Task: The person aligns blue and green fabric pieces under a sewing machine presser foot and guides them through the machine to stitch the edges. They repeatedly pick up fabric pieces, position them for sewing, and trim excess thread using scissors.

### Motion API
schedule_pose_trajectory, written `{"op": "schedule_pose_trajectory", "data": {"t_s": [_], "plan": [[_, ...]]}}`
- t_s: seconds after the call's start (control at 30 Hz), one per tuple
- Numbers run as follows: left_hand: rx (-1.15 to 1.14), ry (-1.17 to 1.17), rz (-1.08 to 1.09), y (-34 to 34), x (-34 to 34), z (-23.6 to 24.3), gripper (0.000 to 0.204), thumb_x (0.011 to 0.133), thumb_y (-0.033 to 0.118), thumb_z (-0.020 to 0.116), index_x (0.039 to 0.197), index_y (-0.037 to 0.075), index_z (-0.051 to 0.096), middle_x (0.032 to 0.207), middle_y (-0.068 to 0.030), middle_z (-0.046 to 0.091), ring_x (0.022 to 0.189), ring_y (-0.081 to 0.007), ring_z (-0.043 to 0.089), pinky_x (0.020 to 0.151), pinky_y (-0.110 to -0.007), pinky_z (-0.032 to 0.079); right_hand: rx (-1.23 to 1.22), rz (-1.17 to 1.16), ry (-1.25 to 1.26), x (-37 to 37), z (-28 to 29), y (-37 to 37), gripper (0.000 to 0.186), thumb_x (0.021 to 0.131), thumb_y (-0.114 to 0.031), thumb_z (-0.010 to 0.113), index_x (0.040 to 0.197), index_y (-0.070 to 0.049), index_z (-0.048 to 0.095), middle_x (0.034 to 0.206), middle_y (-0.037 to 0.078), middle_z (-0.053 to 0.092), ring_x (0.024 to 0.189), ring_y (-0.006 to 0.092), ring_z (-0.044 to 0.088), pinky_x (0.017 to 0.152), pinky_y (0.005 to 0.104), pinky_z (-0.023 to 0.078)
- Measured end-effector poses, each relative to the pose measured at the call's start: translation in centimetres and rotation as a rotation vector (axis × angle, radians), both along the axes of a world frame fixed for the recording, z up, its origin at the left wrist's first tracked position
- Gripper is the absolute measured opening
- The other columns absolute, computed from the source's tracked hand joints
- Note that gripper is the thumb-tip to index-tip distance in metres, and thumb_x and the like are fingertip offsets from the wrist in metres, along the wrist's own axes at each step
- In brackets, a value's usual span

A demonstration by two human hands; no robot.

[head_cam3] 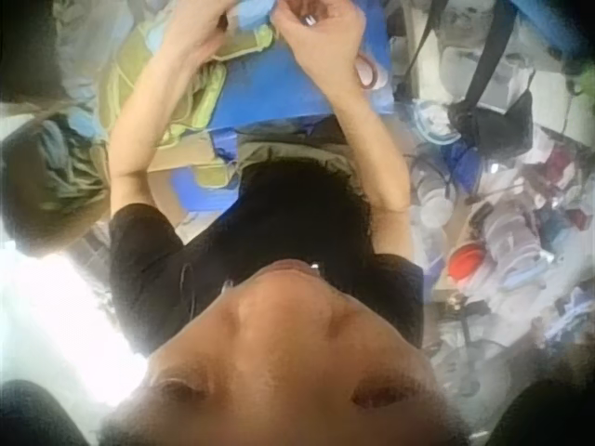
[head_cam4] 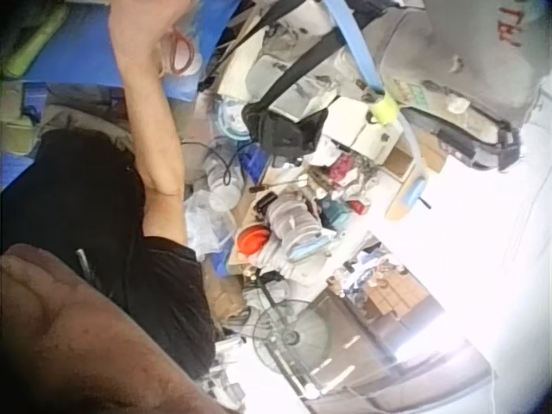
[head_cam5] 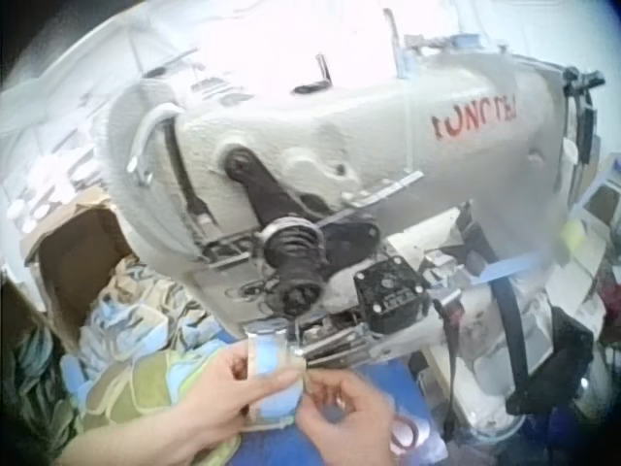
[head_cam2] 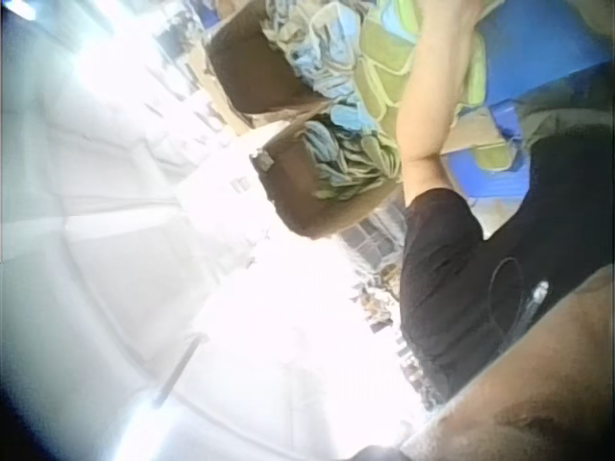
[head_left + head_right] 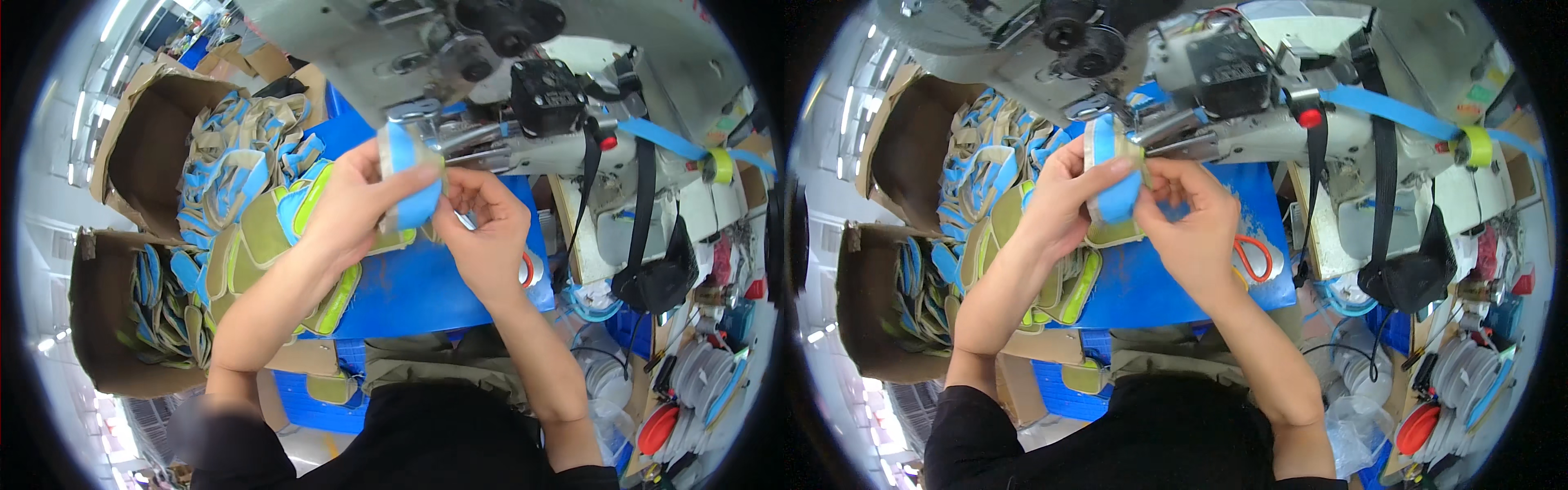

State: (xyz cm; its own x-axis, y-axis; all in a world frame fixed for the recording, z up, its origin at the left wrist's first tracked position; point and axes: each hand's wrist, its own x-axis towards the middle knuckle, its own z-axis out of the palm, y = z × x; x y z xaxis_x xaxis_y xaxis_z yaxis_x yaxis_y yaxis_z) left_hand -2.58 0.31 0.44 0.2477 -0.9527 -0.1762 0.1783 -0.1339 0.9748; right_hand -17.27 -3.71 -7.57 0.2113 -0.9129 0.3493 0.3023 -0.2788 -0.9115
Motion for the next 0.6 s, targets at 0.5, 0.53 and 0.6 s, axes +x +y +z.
{"op": "schedule_pose_trajectory", "data": {"t_s": [0.5,0.53,0.6], "plan": [[-0.029,0.004,-0.088,0.7,0.9,-1.1,0.024,0.093,0.006,0.076,0.116,0.002,0.07,0.105,-0.0063,0.077,0.091,-0.0113,0.072,0.084,-0.027,0.058,-0.106,-0.03,0.02,0.4,-1.5,0.1,0.031,0.082,0.002,0.076,0.112,-0.004,0.072,0.086,0.004,0.067,0.077,0.0124,0.061,0.069,0.0278,0.05],[-0.029,0.0,-0.078,0.7,0.8,-1.2,0.024,0.092,0.005,0.076,0.116,0.003,0.07,0.105,-0.0061,0.077,0.091,-0.0111,0.072,0.083,-0.027,0.058,-0.098,-0.022,0.01,0.4,-1.5,0.1,0.032,0.082,0.003,0.075,0.113,-0.003,0.072,0.086,0.004,0.067,0.077,0.012,0.061,0.07,0.0275,0.05],[-0.028,-0.012,-0.063,0.6,0.6,-1.2,0.025,0.091,0.004,0.077,0.115,0.001,0.071,0.105,-0.0062,0.076,0.09,-0.0109,0.072,0.082,-0.027,0.058,-0.078,-0.01,-0.013,0.2,-1.5,0.3,0.033,0.083,0.004,0.075,0.115,-0.001,0.071,0.088,0.004,0.067,0.079,0.0111,0.06,0.071,0.0269,0.049]]}}
